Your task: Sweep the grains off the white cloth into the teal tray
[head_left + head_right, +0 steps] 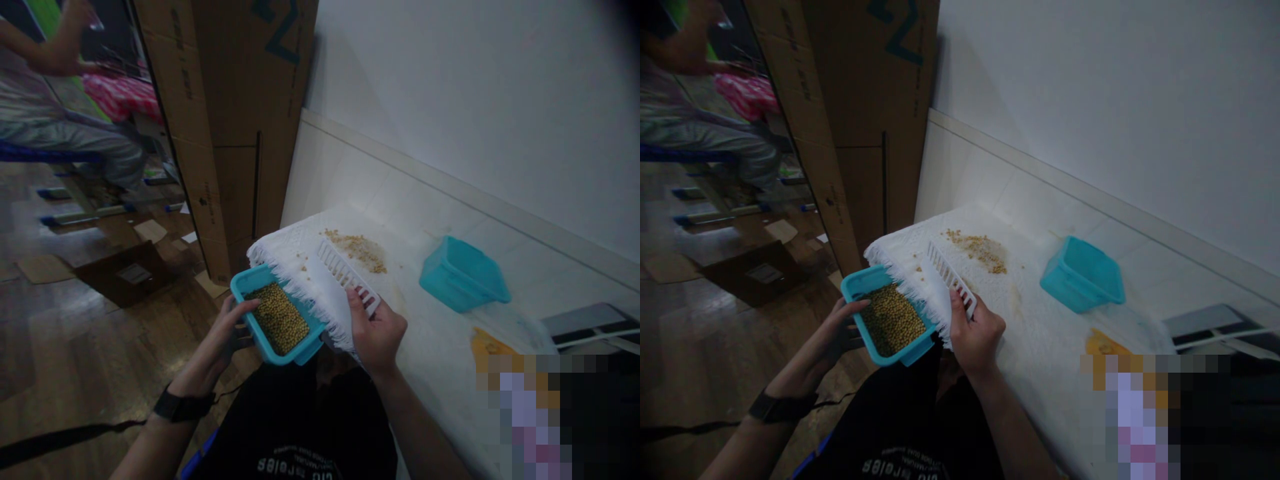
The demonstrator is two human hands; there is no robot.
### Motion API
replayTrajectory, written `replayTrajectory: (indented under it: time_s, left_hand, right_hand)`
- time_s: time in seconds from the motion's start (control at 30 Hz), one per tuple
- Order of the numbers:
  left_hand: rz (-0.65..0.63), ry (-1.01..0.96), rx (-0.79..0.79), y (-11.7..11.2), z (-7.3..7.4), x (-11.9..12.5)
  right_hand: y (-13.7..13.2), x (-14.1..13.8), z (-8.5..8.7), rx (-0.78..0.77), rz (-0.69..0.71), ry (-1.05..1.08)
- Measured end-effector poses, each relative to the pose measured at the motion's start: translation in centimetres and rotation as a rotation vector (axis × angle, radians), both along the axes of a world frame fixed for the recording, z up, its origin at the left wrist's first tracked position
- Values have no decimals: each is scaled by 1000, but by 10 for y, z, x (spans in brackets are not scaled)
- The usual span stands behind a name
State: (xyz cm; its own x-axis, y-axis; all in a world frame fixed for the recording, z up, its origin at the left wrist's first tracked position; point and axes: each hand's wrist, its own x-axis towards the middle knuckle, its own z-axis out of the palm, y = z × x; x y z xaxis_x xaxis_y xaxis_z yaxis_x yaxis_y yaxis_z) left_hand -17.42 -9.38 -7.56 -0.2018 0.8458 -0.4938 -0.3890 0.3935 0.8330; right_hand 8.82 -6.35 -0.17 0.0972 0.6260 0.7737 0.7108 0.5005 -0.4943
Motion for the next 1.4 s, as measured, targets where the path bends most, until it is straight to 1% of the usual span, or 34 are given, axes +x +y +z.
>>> replayTrajectory:
  time_s: [0.23,0.47,0.6,0.73,0.83,0.93,1.0,1.13,1.27,1.4]
  left_hand:
    - [10,-3,3,-1,2,0]
    - [9,2,11,0,-2,-2]
    - [14,3,7,1,-3,-2]
    - [13,-4,16,0,-1,-2]
    - [12,7,-4,0,1,-1]
    - [9,10,-10,0,2,-1]
    - [13,6,-7,0,3,-1]
    - [16,-15,9,-1,3,-2]
    - [20,-23,8,-1,3,-3]
    - [17,-23,14,-1,2,-5]
  right_hand:
    - [1,-3,-2,11,4,-22]
    - [0,-4,-3,-19,23,-10]
    - [-2,-7,-3,-24,70,-15]
    - [-7,-9,1,-53,104,8]
    - [-3,-8,5,-55,42,62]
    - [9,-5,7,-38,-71,96]
    - [18,-5,7,-39,-107,95]
    - [26,-10,3,-67,-88,81]
    - [26,-17,1,-95,-75,85]
    - [27,-23,2,-105,-50,101]
